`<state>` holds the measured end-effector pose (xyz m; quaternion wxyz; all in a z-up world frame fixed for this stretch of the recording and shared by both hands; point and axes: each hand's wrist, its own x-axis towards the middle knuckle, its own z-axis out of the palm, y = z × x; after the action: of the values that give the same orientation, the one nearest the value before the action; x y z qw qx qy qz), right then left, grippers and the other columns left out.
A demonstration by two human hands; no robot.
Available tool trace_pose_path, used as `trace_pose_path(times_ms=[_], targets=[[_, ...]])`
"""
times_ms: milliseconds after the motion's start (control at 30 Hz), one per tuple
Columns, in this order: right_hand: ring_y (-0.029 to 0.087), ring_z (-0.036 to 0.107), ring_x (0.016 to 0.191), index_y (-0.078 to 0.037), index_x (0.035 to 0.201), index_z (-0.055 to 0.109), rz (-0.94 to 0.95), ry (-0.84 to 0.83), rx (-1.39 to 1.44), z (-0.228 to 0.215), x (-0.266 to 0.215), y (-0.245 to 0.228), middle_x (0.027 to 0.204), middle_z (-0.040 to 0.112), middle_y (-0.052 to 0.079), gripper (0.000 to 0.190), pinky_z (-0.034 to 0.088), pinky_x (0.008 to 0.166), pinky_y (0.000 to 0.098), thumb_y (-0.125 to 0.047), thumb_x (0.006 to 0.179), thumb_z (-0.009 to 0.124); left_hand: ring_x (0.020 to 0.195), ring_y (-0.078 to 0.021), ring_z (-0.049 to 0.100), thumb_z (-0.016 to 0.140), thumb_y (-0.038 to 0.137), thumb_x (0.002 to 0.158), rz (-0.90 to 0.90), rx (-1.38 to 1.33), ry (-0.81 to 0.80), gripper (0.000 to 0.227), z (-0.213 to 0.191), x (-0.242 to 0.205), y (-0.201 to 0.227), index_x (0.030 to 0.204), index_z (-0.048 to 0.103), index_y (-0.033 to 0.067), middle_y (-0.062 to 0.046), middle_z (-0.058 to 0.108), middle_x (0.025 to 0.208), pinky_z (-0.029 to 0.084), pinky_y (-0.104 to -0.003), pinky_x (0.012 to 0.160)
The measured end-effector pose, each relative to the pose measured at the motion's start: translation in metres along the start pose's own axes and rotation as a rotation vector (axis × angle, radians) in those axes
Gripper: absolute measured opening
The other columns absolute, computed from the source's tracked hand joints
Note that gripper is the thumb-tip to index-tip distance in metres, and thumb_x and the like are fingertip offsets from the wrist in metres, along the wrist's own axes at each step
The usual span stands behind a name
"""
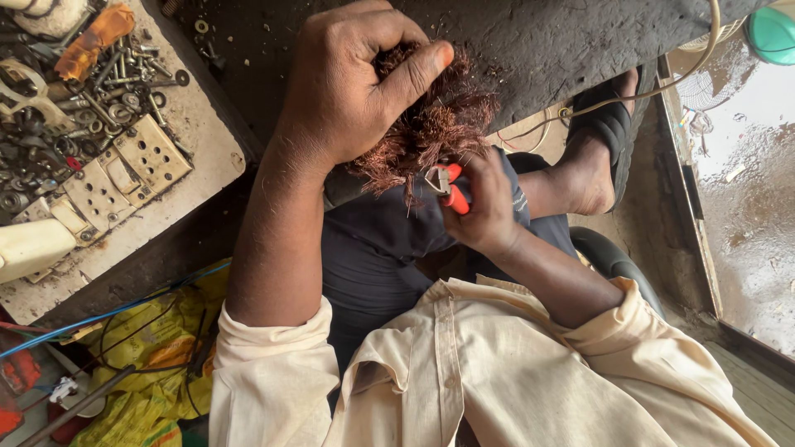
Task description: The person uses red-handled pliers to repeatedly cut a bundle of copper wire into small pieces. The person holds the wire with the left hand and cuts with the right hand, occasionally adjusting the bundle.
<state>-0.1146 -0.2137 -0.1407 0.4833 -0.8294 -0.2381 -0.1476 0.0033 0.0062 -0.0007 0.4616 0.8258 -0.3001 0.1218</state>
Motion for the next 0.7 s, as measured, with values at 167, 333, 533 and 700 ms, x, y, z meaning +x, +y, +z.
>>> trace_pose_path(times_ms=[167, 333, 533, 700], targets=[[0.042, 0.061, 0.108, 0.0, 0.138, 0.047, -0.021, 0.073, -0.173, -0.024, -0.003, -0.01, 0.124, 0.053, 0.025, 0.072, 0.054, 0.091, 0.0469, -0.003, 0.078, 0.086, 0.077, -0.0194, 0.068, 0.078, 0.02, 0.111, 0.007, 0.024, -0.004, 0.026, -0.001, 0.001, -0.002, 0.092, 0.075, 0.0026, -0.006, 0.07, 0.083, 0.05, -0.036, 0.07], [0.042, 0.061, 0.11, 0.001, 0.139, 0.046, 0.033, 0.005, -0.174, -0.033, -0.006, -0.031, 0.126, 0.053, 0.025, 0.073, 0.053, 0.093, 0.0463, -0.004, 0.077, 0.082, 0.08, -0.0187, 0.071, 0.077, 0.02, 0.108, -0.033, -0.051, -0.034, 0.024, 0.002, -0.002, 0.001, 0.093, 0.076, 0.001, -0.008, 0.072, 0.087, 0.053, -0.033, 0.069], [0.036, 0.064, 0.102, 0.002, 0.138, 0.052, 0.31, -0.357, 0.146, -0.039, 0.008, -0.056, 0.116, 0.058, 0.019, 0.046, 0.052, 0.09, 0.0388, -0.015, 0.099, 0.071, 0.079, -0.0186, 0.071, 0.079, 0.023, 0.11, -0.03, -0.038, -0.012, 0.025, 0.003, -0.002, -0.001, 0.096, 0.076, 0.002, -0.007, 0.072, 0.086, 0.054, -0.033, 0.069], [0.034, 0.065, 0.116, 0.003, 0.144, 0.05, 0.196, -0.368, 0.284, -0.054, 0.022, -0.069, 0.127, 0.063, 0.019, 0.045, 0.051, 0.099, 0.0392, -0.022, 0.107, 0.061, 0.08, -0.0187, 0.073, 0.079, 0.024, 0.109, -0.027, -0.039, -0.006, 0.025, 0.004, -0.002, 0.0, 0.096, 0.076, 0.0023, -0.007, 0.073, 0.087, 0.055, -0.033, 0.069]])
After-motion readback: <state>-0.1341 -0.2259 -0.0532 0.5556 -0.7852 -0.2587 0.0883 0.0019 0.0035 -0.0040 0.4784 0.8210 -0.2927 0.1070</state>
